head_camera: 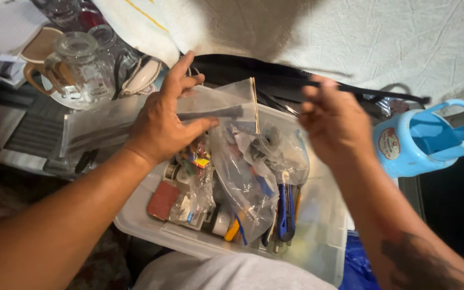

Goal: The person removes black cable ties from a small box and places them into a clear plastic bag. They handle the ties one by one, opening the bag and inserting each tie before setting the bag down in a plastic storage bin.

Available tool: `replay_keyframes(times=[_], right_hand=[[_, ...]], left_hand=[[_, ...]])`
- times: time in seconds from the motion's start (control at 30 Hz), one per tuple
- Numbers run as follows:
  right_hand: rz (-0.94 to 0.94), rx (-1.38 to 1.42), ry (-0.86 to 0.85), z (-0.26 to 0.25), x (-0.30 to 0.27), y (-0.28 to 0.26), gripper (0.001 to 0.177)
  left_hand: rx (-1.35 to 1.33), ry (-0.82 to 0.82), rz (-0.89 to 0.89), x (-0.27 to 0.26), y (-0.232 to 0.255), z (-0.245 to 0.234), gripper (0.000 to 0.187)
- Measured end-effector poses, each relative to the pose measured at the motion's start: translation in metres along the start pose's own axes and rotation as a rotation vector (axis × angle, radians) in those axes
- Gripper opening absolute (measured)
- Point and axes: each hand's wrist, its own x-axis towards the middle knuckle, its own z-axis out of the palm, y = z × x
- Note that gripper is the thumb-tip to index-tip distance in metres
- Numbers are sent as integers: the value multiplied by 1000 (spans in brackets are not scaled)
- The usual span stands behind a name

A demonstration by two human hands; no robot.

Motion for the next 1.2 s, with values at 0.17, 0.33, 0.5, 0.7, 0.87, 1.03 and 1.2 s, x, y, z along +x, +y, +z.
replay_keyframes(times=[0.17,0.33,0.5,0.7,0.87,1.03,1.2], right_hand=[[-130,-41,103,-40,-11,-23,22],[-189,-102,156,-52,-25,-24,26],[-215,-92,190,-58,-29,-22,27],[-257,-69,224,-68,-30,-26,25],[-282,-98,217,-70,-30,-25,24],[-252,-155,184,-60,-29,-15,25],[-209,-133,150,-45,-30,-2,25]], left_hand=[[94,-16,-64,0,-2,2,100],[45,-28,-94,1,-1,2,92],[103,-16,-50,0,0,1,89],[98,-40,-86,0,2,1,87],[93,-46,-110,1,4,0,87],[60,-62,-165,1,5,-1,87],[97,-39,-105,0,3,0,90]])
